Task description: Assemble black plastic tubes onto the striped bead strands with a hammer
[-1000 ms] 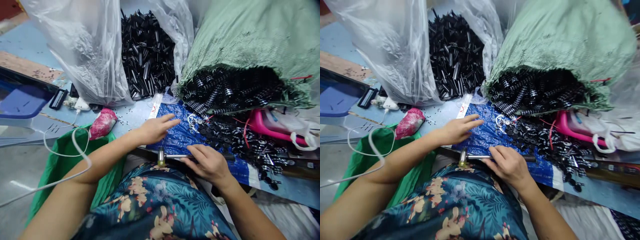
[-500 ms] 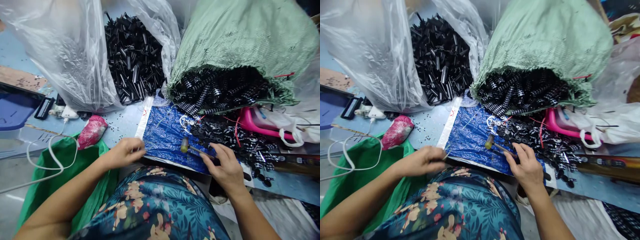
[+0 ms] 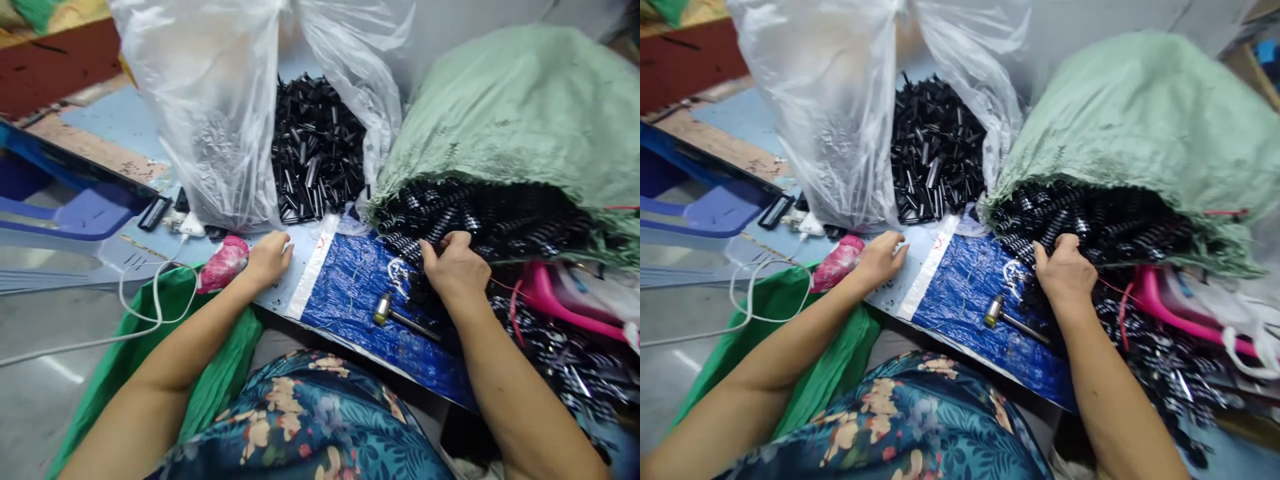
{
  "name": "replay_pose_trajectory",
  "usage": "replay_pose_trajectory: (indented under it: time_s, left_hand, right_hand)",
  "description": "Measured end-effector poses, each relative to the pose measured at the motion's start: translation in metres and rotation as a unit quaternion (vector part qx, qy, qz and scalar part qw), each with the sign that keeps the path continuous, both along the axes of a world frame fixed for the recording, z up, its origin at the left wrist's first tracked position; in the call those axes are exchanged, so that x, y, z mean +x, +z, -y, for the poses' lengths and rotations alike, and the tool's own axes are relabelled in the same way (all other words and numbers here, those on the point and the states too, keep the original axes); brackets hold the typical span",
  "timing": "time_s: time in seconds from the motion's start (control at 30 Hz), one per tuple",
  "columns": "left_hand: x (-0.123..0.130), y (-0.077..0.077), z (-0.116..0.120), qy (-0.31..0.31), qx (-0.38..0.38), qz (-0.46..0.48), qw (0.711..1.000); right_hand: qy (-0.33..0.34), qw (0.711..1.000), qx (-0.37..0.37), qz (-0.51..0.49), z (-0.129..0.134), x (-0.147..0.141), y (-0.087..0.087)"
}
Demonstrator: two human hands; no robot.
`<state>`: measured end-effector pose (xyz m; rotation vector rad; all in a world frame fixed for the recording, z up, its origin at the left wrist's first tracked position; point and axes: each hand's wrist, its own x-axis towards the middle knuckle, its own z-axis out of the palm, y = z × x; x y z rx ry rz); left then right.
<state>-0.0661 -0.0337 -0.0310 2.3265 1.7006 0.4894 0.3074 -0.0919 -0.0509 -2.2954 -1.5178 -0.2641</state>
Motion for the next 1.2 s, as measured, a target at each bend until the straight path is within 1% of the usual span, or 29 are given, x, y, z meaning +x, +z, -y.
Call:
replay_pose_trajectory:
  time_s: [0.07, 0.13, 0.2, 0.27, 0.3, 0.33, 0.37, 0.4, 0.43, 0.5, 0.53, 0.57, 0.6, 0.63, 0.7, 0.73, 0.77, 0.8, 0.83, 0.93, 1.0, 1.03, 1.1, 1.2]
  left_hand:
    - [0.008, -0.004, -0.036, 0.018, 0.027, -0.082, 0.996]
    - [0.014, -0.007, -0.064, -0.001, 0.017, -0.135, 0.991]
    - [0.018, -0.01, -0.079, -0.033, -0.003, -0.16, 0.987]
    - [0.021, -0.01, -0.079, -0.046, 0.001, -0.162, 0.986]
    - [0.022, -0.009, -0.074, -0.044, 0.016, -0.157, 0.987]
    - [0.022, -0.009, -0.067, -0.039, 0.036, -0.146, 0.988]
    - [0.022, -0.008, -0.058, -0.032, 0.055, -0.131, 0.989]
    - [0.022, -0.007, -0.048, -0.032, 0.065, -0.106, 0.992]
    - [0.023, -0.007, -0.038, -0.04, 0.063, -0.071, 0.995]
    - [0.028, -0.008, -0.018, -0.06, 0.027, 0.027, 0.997]
    - [0.032, -0.008, -0.01, -0.065, -0.006, 0.089, 0.994]
    - [0.037, -0.008, -0.003, -0.061, -0.047, 0.16, 0.984]
    - [0.041, -0.008, 0.004, -0.05, -0.096, 0.237, 0.966]
    - [0.046, -0.008, 0.01, -0.033, -0.148, 0.316, 0.937]
    - [0.055, -0.007, 0.02, 0.011, -0.241, 0.452, 0.859]
    - [0.059, -0.006, 0.026, 0.033, -0.271, 0.5, 0.822]
    - [0.063, -0.005, 0.032, 0.052, -0.288, 0.533, 0.794]
    - [0.067, -0.003, 0.038, 0.066, -0.297, 0.554, 0.775]
    - [0.071, -0.001, 0.045, 0.074, -0.302, 0.568, 0.762]
    - [0.082, 0.005, 0.063, 0.057, -0.314, 0.597, 0.736]
    - [0.086, 0.008, 0.07, 0.03, -0.318, 0.611, 0.724]
    - [0.086, 0.009, 0.072, 0.018, -0.322, 0.612, 0.722]
    - [0.085, 0.009, 0.074, 0.0, -0.336, 0.602, 0.725]
    - [0.081, 0.005, 0.075, -0.01, -0.362, 0.559, 0.746]
  right_hand:
    - [-0.005, 1.0, -0.01, -0.014, -0.019, 0.003, -0.003]
    - [-0.01, 0.999, 0.01, -0.047, -0.024, 0.006, -0.003]
    - [-0.009, 0.994, 0.04, -0.098, -0.015, 0.006, 0.002]
    - [0.013, 0.982, 0.061, -0.18, 0.006, 0.001, 0.008]
    - [0.031, 0.969, 0.066, -0.237, 0.019, -0.005, 0.01]
    - [0.055, 0.948, 0.067, -0.306, 0.033, -0.012, 0.01]
    - [0.082, 0.918, 0.063, -0.383, 0.047, -0.021, 0.009]
    - [0.103, 0.876, 0.063, -0.467, 0.058, -0.03, 0.007]
    - [0.12, 0.826, 0.06, -0.547, 0.068, -0.04, 0.004]
    - [0.134, 0.733, 0.05, -0.665, 0.082, -0.056, -0.002]
    - [0.135, 0.695, 0.046, -0.704, 0.086, -0.063, -0.002]
    - [0.135, 0.667, 0.042, -0.732, 0.089, -0.067, -0.002]
    - [0.136, 0.646, 0.04, -0.75, 0.092, -0.071, 0.0]
    - [0.138, 0.631, 0.037, -0.762, 0.094, -0.073, 0.002]
    - [0.15, 0.611, 0.031, -0.777, 0.099, -0.075, 0.006]
    - [0.157, 0.604, 0.028, -0.781, 0.102, -0.076, 0.008]
    - [0.16, 0.597, 0.029, -0.785, 0.105, -0.078, 0.009]
    - [0.158, 0.59, 0.032, -0.791, 0.107, -0.079, 0.009]
    - [0.149, 0.58, 0.036, -0.8, 0.11, -0.082, 0.008]
    - [0.113, 0.538, 0.053, -0.834, 0.115, -0.09, 0.008]
    - [0.108, 0.511, 0.056, -0.851, 0.117, -0.094, 0.009]
    - [0.11, 0.504, 0.057, -0.855, 0.118, -0.095, 0.009]
    - [0.121, 0.5, 0.057, -0.856, 0.12, -0.094, 0.011]
    - [0.145, 0.511, 0.061, -0.845, 0.118, -0.09, 0.015]
